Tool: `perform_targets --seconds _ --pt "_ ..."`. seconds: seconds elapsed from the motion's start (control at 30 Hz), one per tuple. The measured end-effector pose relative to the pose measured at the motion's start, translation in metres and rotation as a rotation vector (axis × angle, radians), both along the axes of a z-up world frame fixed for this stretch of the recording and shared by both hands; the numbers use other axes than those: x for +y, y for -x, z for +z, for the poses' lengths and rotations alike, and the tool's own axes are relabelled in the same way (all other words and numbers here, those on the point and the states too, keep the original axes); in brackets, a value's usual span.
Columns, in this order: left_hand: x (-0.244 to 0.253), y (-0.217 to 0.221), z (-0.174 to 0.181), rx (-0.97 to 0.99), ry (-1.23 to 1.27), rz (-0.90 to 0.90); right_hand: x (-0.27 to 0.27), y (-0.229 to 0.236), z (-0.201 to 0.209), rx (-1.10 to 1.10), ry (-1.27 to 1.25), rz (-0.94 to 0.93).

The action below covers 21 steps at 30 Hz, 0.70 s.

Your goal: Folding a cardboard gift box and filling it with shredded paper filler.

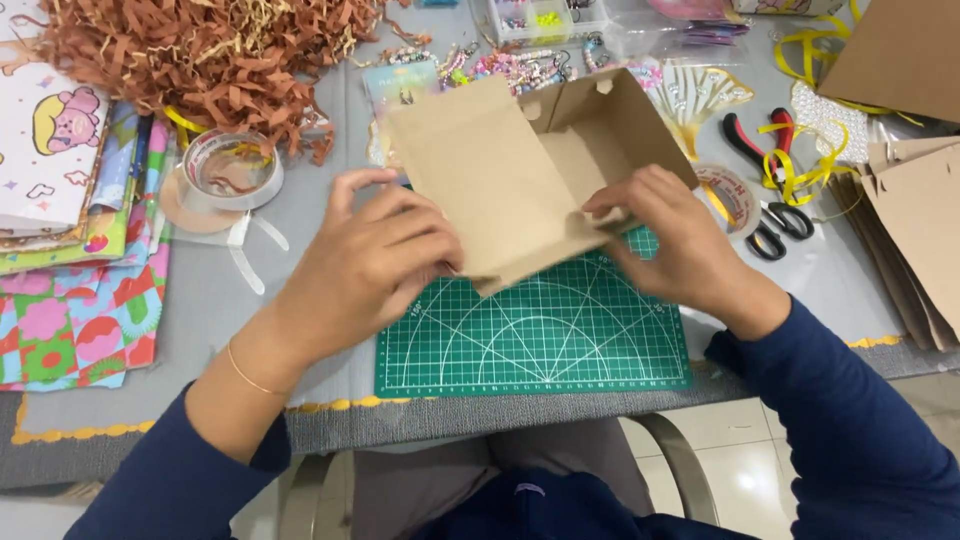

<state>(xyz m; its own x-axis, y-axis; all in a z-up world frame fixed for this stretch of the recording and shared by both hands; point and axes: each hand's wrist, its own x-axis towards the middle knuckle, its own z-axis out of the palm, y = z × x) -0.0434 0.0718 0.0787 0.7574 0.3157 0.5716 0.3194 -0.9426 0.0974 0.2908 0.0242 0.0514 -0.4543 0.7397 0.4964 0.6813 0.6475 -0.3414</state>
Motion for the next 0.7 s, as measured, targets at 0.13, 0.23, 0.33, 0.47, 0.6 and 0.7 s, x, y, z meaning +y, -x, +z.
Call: perform_targets --seconds 0.13,0.23,0.33,0.47,0.6,0.7 --pt "-0.002 -0.011 -0.004 -0.077 0.032 -0.06 -0.008 0.028 0.016 -0.085 -0.188 0.07" --pt "-0.005 -0.015 -0.016 -0.125 0.044 -0.087 -0.008 0.049 0.017 -0.187 -0.481 0.188" --pt "-0.008 -0.015 -0.026 -0.183 0.085 -0.074 0.001 0.062 0.021 -0.227 -0.675 0.386" --pt "-0.012 -0.01 -0.032 -0.23 0.152 -0.04 0.009 0.073 0.017 -0.207 -0.681 0.403" --pt "-0.02 -0.013 -0.028 -0.251 0.189 -0.094 0.006 0.068 0.003 -0.055 -0.603 0.472" --pt "-0.021 -0.015 -0.027 -0.257 0.176 -0.119 0.0 0.066 -0.003 0.05 -0.559 0.53"
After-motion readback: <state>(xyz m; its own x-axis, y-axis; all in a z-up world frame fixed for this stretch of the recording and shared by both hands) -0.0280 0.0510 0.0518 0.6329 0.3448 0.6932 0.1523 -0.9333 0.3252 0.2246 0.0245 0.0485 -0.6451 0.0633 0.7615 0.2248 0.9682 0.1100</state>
